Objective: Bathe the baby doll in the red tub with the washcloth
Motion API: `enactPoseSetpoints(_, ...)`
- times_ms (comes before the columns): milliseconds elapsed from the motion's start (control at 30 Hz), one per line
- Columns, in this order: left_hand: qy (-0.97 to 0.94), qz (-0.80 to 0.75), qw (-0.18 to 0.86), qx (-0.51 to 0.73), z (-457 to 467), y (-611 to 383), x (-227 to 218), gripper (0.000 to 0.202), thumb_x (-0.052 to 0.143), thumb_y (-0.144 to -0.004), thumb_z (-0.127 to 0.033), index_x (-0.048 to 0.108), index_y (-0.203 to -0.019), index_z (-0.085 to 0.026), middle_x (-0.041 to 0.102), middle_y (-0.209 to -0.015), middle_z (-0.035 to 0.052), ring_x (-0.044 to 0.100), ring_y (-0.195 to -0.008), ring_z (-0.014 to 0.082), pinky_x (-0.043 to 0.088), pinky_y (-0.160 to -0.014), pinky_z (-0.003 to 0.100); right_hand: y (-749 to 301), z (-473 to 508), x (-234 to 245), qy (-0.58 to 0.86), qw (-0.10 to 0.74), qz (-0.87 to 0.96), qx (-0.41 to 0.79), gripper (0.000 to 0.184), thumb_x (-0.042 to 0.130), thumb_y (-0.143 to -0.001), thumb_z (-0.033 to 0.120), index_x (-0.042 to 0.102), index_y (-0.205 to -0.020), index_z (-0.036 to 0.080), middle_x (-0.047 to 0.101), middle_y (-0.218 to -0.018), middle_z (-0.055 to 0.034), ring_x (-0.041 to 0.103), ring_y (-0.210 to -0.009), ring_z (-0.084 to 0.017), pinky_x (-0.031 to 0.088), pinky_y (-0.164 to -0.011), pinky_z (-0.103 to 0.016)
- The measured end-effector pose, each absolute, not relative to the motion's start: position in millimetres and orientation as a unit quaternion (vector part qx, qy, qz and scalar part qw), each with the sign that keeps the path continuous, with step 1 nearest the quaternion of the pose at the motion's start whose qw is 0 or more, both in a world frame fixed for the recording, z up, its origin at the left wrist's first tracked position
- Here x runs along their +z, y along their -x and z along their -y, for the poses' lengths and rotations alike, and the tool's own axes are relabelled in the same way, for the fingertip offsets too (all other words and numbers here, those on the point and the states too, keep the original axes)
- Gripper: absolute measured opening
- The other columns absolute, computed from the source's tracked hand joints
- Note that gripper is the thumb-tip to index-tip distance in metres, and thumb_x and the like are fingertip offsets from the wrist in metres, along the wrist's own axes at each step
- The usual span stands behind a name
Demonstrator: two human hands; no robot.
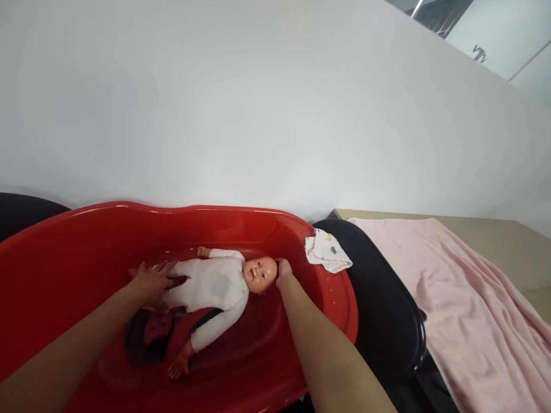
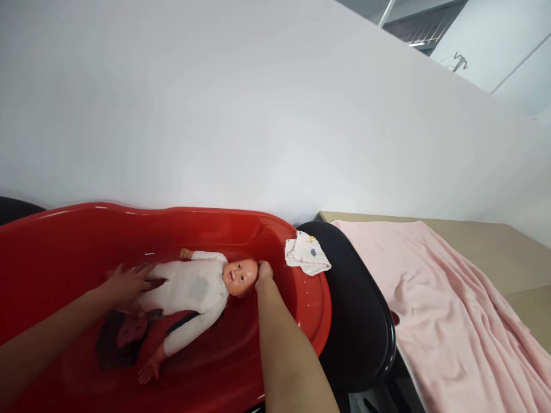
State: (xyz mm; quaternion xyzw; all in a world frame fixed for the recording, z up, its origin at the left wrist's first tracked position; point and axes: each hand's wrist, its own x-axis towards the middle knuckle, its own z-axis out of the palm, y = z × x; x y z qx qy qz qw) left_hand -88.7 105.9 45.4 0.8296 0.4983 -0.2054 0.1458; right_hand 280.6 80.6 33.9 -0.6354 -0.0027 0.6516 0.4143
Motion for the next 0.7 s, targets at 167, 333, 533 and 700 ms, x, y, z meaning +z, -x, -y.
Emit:
enactPoseSetpoints(167,-0.832,-0.493,0.157,-0.201,-110.7,86.2,45.4,0.077,0.083,-0.072,-0.049,0.063,-0.145,-0.033,0.035,-0.168,0.0201,0.027,-0.152,0.0516,0.009,-0.112,0.084,-279.3,-78.5,32.2,0.535,0.442,0.052,0.718,0.056,0.043,-0.098,0.05,0.068,-0.114,0.003,0.074,-0.106,-0.0228,0.069,-0.111,-0.036,0.051,-0.103,-0.058)
enactPoseSetpoints(333,-0.825,-0.5,0.166,-0.205,-118.2,88.5,35.0,0.081,0.082,-0.064,-0.059,0.069,-0.139,-0.031,0.034,-0.168,0.0223,0.03,-0.151,0.0515,0.009,-0.114,0.083,-267.6,-77.0,21.0,0.479,0.486,0.072,0.727,0.064,0.04,-0.1,0.058,0.067,-0.119,0.002,0.072,-0.117,-0.0249,0.068,-0.117,-0.034,0.05,-0.108,-0.054)
enactPoseSetpoints(533,-0.817,-0.503,0.197,-0.202,-127.1,94.2,23.5,0.086,0.083,-0.06,-0.057,0.067,-0.141,-0.032,0.035,-0.167,0.0205,0.03,-0.15,0.0514,0.02,-0.115,0.079,-236.0,-83.3,-12.4,0.4,0.598,0.02,0.694,0.058,0.033,-0.104,0.054,0.065,-0.124,0.01,0.073,-0.121,-0.0166,0.067,-0.122,-0.027,0.052,-0.108,-0.042)
enactPoseSetpoints(700,-0.814,-0.507,0.193,-0.209,-127.7,93.2,26.5,0.087,0.083,-0.061,-0.054,0.065,-0.143,-0.033,0.034,-0.168,0.0185,0.031,-0.151,0.0495,0.021,-0.116,0.076,-212.3,-96.9,-41.0,0.388,0.644,-0.011,0.659,0.046,0.033,-0.102,0.04,0.069,-0.112,0.014,0.077,-0.112,-0.0124,0.069,-0.119,-0.025,0.055,-0.107,-0.038)
